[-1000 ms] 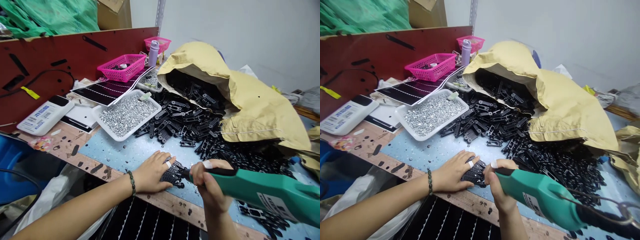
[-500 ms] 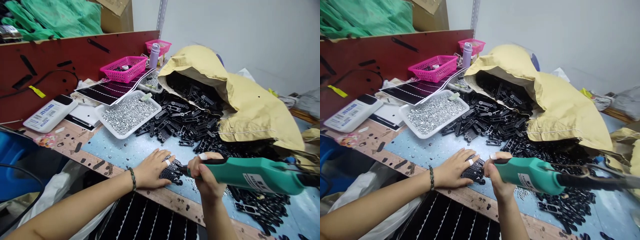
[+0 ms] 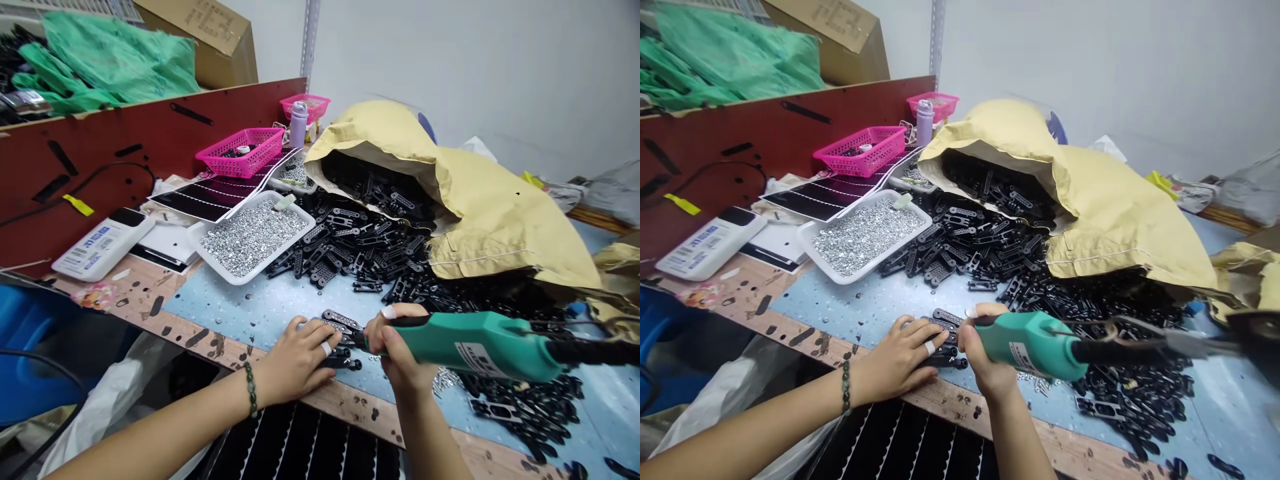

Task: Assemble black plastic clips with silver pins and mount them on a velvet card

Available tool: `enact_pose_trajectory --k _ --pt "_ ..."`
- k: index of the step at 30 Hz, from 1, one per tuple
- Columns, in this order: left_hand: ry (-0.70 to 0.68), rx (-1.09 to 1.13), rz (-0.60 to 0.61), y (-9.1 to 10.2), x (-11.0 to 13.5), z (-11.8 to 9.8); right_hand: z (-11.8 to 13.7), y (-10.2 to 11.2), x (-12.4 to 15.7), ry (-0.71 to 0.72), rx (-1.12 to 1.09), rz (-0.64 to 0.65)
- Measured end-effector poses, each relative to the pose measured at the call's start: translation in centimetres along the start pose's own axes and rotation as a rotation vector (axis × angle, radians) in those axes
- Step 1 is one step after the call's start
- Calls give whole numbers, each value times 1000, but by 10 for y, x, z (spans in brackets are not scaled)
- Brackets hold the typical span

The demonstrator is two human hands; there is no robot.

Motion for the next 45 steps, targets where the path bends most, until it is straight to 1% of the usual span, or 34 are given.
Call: enact_pose_trajectory --k 2,4,6,8,12,16,20,23,25,28,30,32,34,36,39,41,45 --pt "26 41 -28 7 0 2 -4 0 -3 -27 6 5" --pt "71 100 -88 18 3 7 -6 1 -4 -55 0 -5" --pt "143 168 -163 28 9 17 -6 4 -5 -65 -19 -18" --pt "201 238 -206 31 14 26 -6 6 -5 -66 -39 -32" --pt "238 306 -180 21 12 32 -5 7 -3 -47 -60 -30" --pt "265 249 -164 16 5 35 -10 5 -3 -52 -74 -27" --pt "238 198 -149 22 4 40 -10 -1 -5 -46 -92 -48" --pt "252 202 -112 27 4 45 -5 -7 -5 -11 -89 -38" --pt "248 164 -103 31 3 41 -4 -9 -4 -10 -59 -30" --pt "181 36 -165 35 4 24 -6 -7 -4 -20 8 -40" --pt "110 -45 -169 25 7 10 -7 -7 -6 -13 41 -36" --pt "54 -104 -131 8 10 1 -9 -7 -8 -10 58 -33" --pt "49 -143 -105 -9 13 1 -11 -7 -10 -30 69 -38" --pt "69 -160 -105 -18 16 5 -13 -9 -10 -51 52 -37" --pt "82 -158 -107 -23 16 9 -12 -13 -10 -51 -24 3" --pt "79 -148 -113 -22 16 9 -13 -16 -10 -51 -60 36" --pt "80 -108 -131 -19 16 9 -12 -18 -9 -54 -75 60"
Point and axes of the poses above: each hand's wrist, its own x-axis away from the middle knuckle, its own y-axis out of the back of the hand, z = x × y, the point moved 9 cm from there along -x, towards the middle knuckle, and after that the axes turned 11 degrees about x, right-handed, at the moved point
